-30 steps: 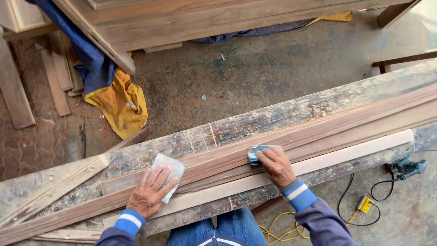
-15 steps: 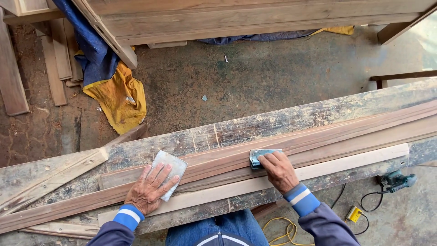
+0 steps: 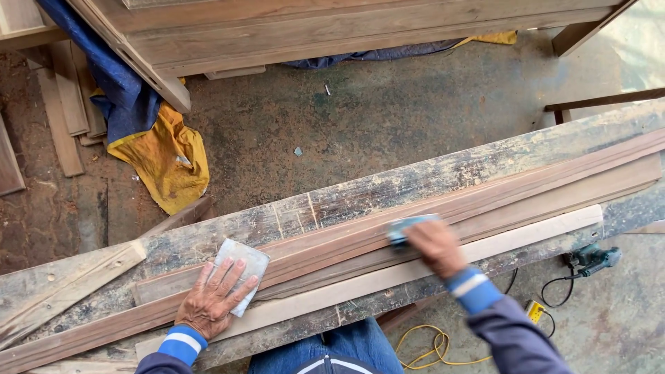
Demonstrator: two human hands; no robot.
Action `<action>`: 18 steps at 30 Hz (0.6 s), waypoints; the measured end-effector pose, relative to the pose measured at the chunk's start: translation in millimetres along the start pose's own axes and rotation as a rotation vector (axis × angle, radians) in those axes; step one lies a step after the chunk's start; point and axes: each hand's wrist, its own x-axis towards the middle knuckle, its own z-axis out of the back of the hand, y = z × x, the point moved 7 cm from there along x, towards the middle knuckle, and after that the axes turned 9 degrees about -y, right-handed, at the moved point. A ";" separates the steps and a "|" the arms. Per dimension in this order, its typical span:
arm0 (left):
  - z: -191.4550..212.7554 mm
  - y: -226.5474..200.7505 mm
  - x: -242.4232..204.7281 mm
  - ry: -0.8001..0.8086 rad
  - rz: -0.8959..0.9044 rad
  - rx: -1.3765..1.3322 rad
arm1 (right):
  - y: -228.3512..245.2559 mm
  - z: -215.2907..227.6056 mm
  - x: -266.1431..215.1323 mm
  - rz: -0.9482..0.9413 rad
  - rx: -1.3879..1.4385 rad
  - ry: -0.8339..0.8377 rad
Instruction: Sand wood strips manually using sandpaper blocks.
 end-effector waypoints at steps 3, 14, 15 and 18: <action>10.5 -5.3 6.8 -0.068 -0.011 -0.084 | -15.0 5.1 -5.5 -0.010 -0.112 0.060; 4.2 -1.6 3.5 -0.062 0.006 -0.044 | 128.1 -31.0 62.7 0.210 0.245 -0.033; 3.1 -2.9 2.0 -0.061 0.028 -0.063 | 92.1 -13.9 49.2 0.181 0.211 -0.086; 1.5 -1.5 1.1 -0.063 0.020 -0.064 | -21.5 39.8 13.2 -0.047 -0.047 -0.037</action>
